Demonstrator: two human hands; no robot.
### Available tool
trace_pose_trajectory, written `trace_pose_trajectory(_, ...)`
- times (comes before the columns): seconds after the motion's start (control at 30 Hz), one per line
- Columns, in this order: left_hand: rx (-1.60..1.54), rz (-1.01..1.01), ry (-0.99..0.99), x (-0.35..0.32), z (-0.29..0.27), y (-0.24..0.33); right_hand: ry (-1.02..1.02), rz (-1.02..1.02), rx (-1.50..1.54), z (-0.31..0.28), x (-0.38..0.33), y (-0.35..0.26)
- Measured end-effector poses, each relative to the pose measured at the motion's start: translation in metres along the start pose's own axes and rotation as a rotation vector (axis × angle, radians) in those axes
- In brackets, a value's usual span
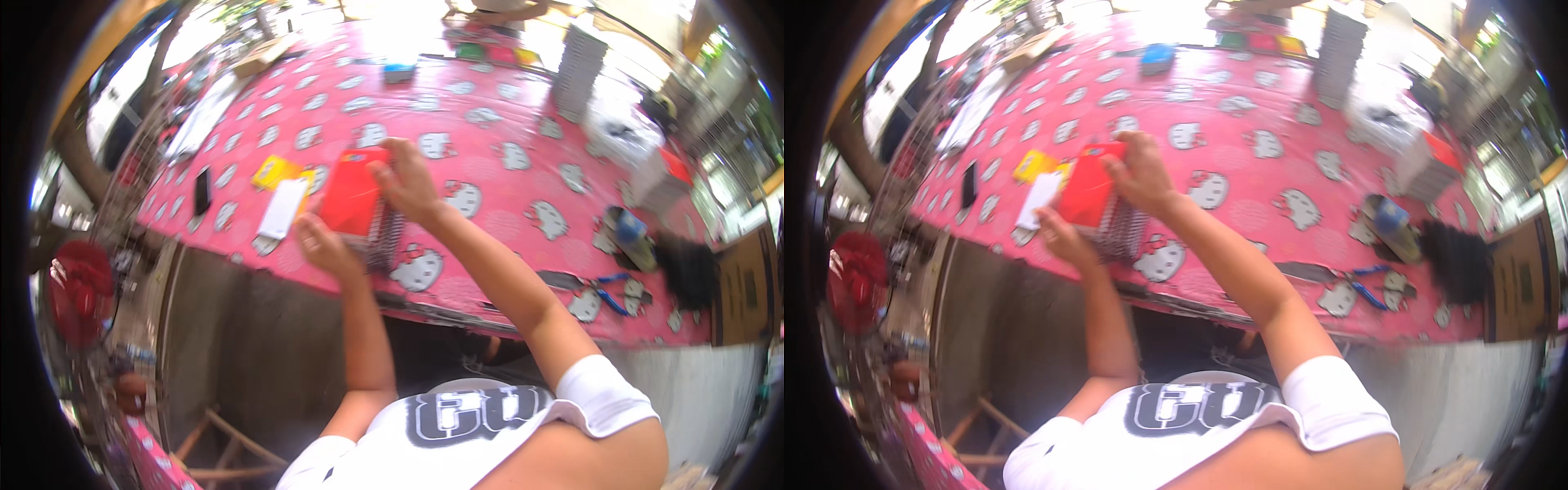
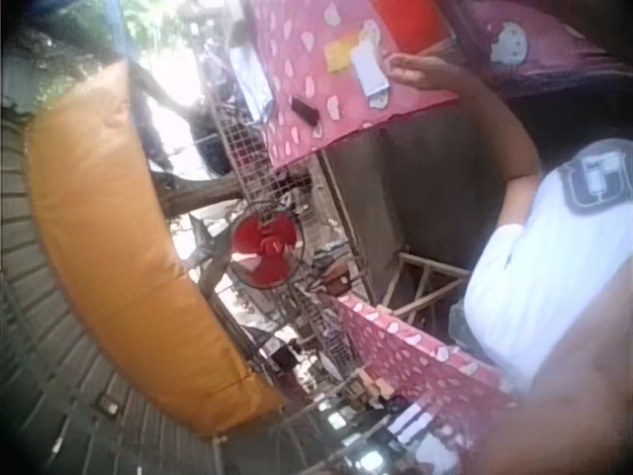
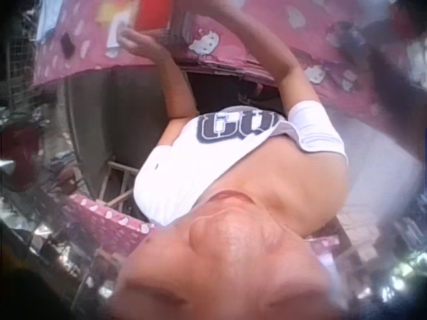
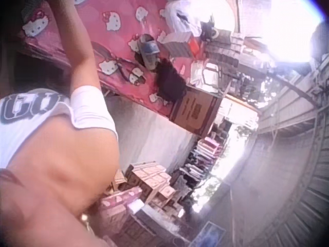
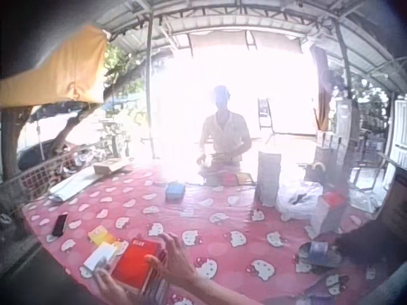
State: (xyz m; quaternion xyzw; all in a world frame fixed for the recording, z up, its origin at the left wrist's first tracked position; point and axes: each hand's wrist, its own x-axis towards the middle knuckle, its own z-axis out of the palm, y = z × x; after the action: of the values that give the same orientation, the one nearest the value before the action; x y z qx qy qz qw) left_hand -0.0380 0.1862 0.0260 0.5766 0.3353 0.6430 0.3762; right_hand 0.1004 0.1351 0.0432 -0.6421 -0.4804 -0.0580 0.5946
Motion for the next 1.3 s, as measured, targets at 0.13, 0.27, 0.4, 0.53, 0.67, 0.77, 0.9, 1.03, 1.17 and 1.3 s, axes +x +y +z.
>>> trace_pose_trajectory(0.13, -0.028, 0.270, 0.201, 0.004, -0.037, 0.051, 0.155, -0.224, -0.265, -0.113, -0.008, -0.028)
trace_pose_trajectory(0.27, -0.534, 0.436, -0.350, -0.044, -0.002, 0.121, 0.481, 0.038, -0.410, -0.315, -0.016, 0.012)
trace_pose_trajectory(0.4, -0.538, -0.085, -0.977, -0.109, 0.112, 0.130, 0.675, 0.406, -0.444, -0.488, -0.031, 0.054)
trace_pose_trajectory(0.53, -0.570, -0.590, -1.433, -0.174, 0.256, 0.131, 0.635, 0.704, -0.723, -0.620, -0.060, 0.101)
trace_pose_trajectory(0.67, -0.524, -0.628, -1.598, -0.238, 0.371, 0.129, 0.631, 1.063, -0.438, -0.643, -0.061, 0.120)
trace_pose_trajectory(0.77, -0.594, -0.769, -1.596, -0.283, 0.421, 0.133, 0.601, 1.074, -0.004, -0.645, -0.069, 0.128)
trace_pose_trajectory(0.9, -0.789, -0.845, -1.668, -0.309, 0.470, 0.130, 0.388, 1.011, 0.008, -0.642, -0.059, 0.141)
trace_pose_trajectory(1.03, -0.858, -0.972, -1.638, -0.327, 0.474, 0.134, 0.325, 0.970, 0.063, -0.651, -0.062, 0.145)
trace_pose_trajectory(1.17, -1.009, -1.065, -1.657, -0.320, 0.474, 0.122, 0.262, 1.041, -0.020, -0.662, -0.052, 0.140)
trace_pose_trajectory(1.3, -0.923, -1.094, -1.643, -0.322, 0.475, 0.127, 0.277, 1.045, 0.066, -0.668, -0.054, 0.144)
